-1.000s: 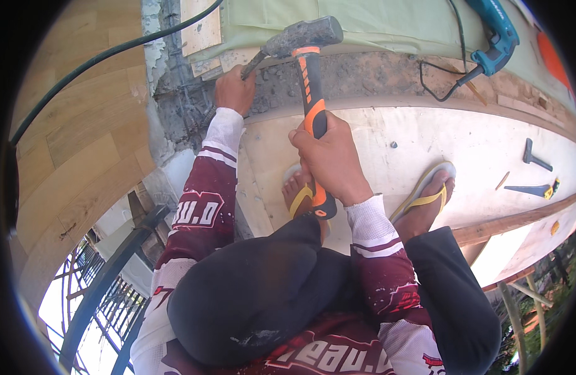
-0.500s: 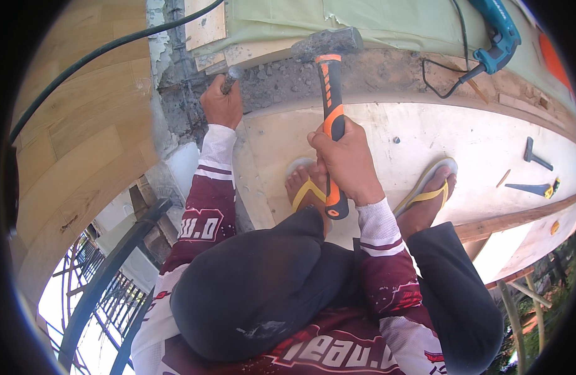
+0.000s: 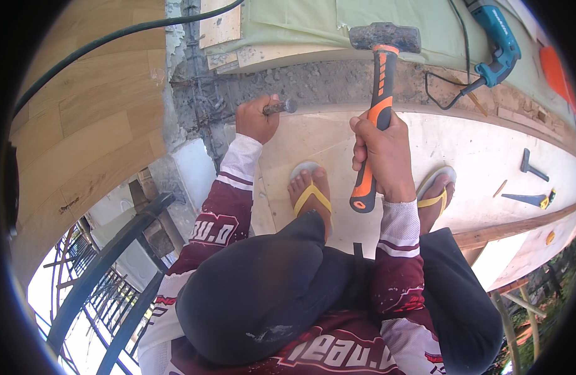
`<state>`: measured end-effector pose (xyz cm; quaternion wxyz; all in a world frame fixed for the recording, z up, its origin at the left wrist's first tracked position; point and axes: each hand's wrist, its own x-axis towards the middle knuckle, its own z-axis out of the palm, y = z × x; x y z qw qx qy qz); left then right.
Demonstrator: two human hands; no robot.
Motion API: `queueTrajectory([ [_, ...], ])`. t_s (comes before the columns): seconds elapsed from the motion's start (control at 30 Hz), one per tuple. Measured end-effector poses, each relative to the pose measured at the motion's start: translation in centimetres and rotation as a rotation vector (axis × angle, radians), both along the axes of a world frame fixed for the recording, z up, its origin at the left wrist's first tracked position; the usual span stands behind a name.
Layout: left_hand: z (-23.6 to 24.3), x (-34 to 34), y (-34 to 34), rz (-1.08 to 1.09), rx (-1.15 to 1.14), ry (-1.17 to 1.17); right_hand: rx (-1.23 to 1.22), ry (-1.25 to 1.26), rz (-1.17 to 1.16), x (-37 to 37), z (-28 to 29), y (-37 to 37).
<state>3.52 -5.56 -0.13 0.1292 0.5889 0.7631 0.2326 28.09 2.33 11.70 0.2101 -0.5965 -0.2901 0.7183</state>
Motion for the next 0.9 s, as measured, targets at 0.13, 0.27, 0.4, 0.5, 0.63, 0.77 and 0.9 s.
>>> queueTrajectory([
  [0.13, 0.3, 0.7, 0.1, -0.018, 0.069, 0.013, 0.003, 0.012, 0.024, -0.4, 0.2, -0.2],
  [0.27, 0.6, 1.0, -0.8, -0.091, -0.018, 0.015, -0.027, 0.02, 0.042, -0.9, 0.2, -0.9],
  [0.4, 0.8, 0.7, -0.5, -0.116, -0.035, 0.006, -0.051, 0.037, 0.057, -1.4, -0.2, -1.3],
  [0.5, 0.3, -0.2, 0.5, -0.069, -0.08, 0.045, -0.042, 0.04, 0.071, -1.5, -0.3, -1.4],
  [0.63, -0.3, -1.6, 1.8, 0.042, -0.349, 0.063, -0.034, 0.027, 0.066, -1.5, 0.4, -1.2],
  [0.77, -0.4, -1.8, 3.1, 0.056, -0.346, 0.083, 0.022, 0.025, -0.044, -0.7, 0.9, -0.6],
  [0.9, -0.1, -1.3, 4.1, 0.069, -0.44, 0.074, 0.16, 0.03, -0.231, 1.7, 1.1, 1.0],
])
